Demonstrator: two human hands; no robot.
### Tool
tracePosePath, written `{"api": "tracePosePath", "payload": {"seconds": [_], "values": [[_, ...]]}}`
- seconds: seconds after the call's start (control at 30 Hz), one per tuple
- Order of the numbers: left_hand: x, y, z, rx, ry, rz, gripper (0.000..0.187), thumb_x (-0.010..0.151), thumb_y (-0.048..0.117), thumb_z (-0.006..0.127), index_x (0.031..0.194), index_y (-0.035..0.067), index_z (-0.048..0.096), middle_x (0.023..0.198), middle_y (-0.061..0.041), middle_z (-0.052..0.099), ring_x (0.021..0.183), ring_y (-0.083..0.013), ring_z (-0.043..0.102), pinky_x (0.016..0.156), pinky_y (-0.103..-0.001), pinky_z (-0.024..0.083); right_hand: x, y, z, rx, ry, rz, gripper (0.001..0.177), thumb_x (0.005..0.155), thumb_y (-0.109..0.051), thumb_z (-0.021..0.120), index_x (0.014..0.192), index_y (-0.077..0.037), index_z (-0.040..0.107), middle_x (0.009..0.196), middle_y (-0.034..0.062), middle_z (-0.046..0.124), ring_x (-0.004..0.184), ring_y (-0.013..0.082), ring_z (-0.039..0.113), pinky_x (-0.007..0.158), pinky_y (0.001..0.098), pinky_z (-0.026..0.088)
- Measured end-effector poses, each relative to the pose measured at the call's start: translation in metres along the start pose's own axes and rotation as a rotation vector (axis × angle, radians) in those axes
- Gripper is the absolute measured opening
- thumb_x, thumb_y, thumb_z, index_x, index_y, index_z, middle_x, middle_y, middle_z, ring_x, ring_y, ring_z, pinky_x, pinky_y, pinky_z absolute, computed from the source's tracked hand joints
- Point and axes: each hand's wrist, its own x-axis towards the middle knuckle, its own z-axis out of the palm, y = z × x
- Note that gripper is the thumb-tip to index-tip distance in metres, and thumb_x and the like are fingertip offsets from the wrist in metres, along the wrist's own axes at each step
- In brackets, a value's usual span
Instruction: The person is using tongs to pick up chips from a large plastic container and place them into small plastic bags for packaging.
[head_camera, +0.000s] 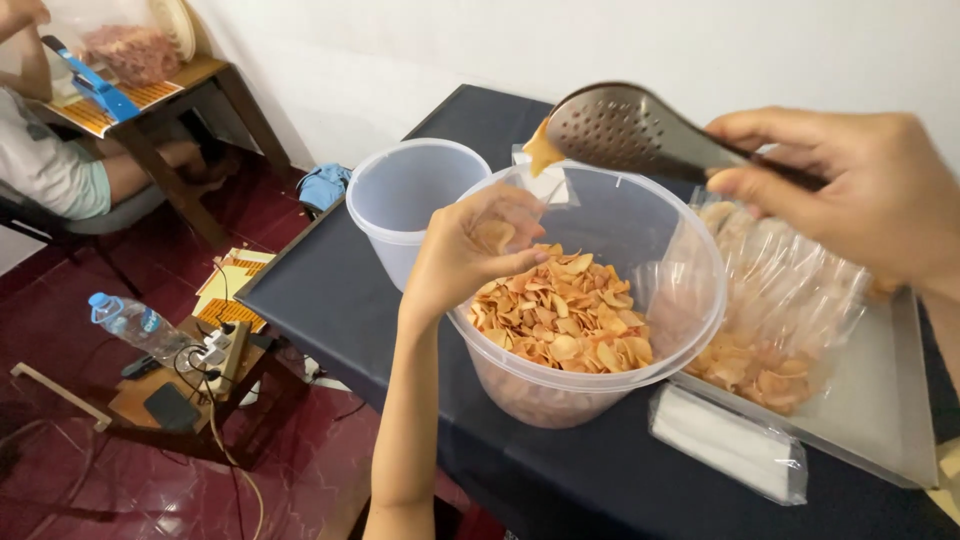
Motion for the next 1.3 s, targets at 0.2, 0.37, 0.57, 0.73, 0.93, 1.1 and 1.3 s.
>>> {"api": "tracePosePath", "payload": {"seconds": [0.2,0.37,0.57,0.73,0.93,1.1,1.3], "values": [[0.0,0.001,0.0,0.076,0.028,0.019,0.024,0.073,0.022,0.08,0.077,0.015,0.058,0.08,0.0,0.073,0.082,-0.0085,0.068,0.078,-0.023,0.048,-0.003,0.013,0.005,-0.33,-0.008,-0.255,0.04,0.083,-0.021,0.07,0.119,-0.004,0.068,0.112,0.0065,0.07,0.084,0.016,0.067,0.079,0.0285,0.053],[0.0,0.0,0.001,0.066,0.003,-0.023,0.029,0.074,0.023,0.081,0.095,0.015,0.062,0.077,0.007,0.069,0.065,-0.0006,0.053,0.064,-0.019,0.043,0.002,0.007,0.004,-0.412,0.006,-0.379,0.038,0.084,-0.024,0.071,0.118,-0.007,0.07,0.107,0.0056,0.072,0.083,0.0155,0.067,0.069,0.0258,0.051],[0.0,-0.003,0.0,0.007,-0.027,-0.002,0.028,0.076,0.018,0.079,0.096,0.015,0.059,0.092,0.006,0.069,0.065,-0.0005,0.056,0.064,-0.017,0.045,0.009,-0.012,0.001,-0.422,0.004,-0.384,0.035,0.087,-0.022,0.071,0.118,-0.007,0.07,0.095,0.0038,0.071,0.073,0.0146,0.064,0.066,0.0254,0.048],[-0.001,0.002,-0.001,0.008,-0.026,0.033,0.023,0.079,0.017,0.077,0.096,0.017,0.061,0.081,0.005,0.068,0.079,-0.0044,0.064,0.076,-0.019,0.049,0.016,-0.006,0.001,-0.269,-0.101,0.012,0.033,0.088,-0.022,0.065,0.12,-0.016,0.067,0.078,0.0008,0.068,0.063,0.0142,0.059,0.057,0.0264,0.041],[0.0,-0.002,-0.003,0.028,-0.055,0.056,0.016,0.083,0.015,0.072,0.095,0.016,0.062,0.092,0.008,0.066,0.083,-0.0052,0.063,0.076,-0.02,0.049,0.024,0.021,0.025,-0.255,-0.055,0.143,0.036,0.092,-0.017,0.067,0.128,-0.013,0.068,0.079,0.0087,0.072,0.054,0.0151,0.062,0.046,0.0254,0.043],[0.0,0.003,-0.006,-0.024,-0.095,0.064,0.012,0.082,0.016,0.071,0.09,0.014,0.062,0.09,0.007,0.066,0.084,-0.0071,0.062,0.079,-0.021,0.047,0.028,0.038,0.077,-0.557,-0.674,0.461,0.045,0.089,-0.051,0.047,0.132,-0.038,0.051,0.056,-0.0001,0.063,0.04,0.0087,0.045,0.039,0.0164,0.036],[0.0,0.001,-0.006,0.015,-0.086,0.03,0.017,0.08,0.02,0.073,0.093,0.016,0.062,0.089,0.007,0.068,0.09,-0.0075,0.065,0.082,-0.022,0.048,0.04,0.016,0.103,-0.709,-0.73,0.332,0.05,0.089,-0.055,0.044,0.136,-0.039,0.042,0.097,-0.008,0.071,0.069,0.0125,0.069,0.061,0.0282,0.059]]}}
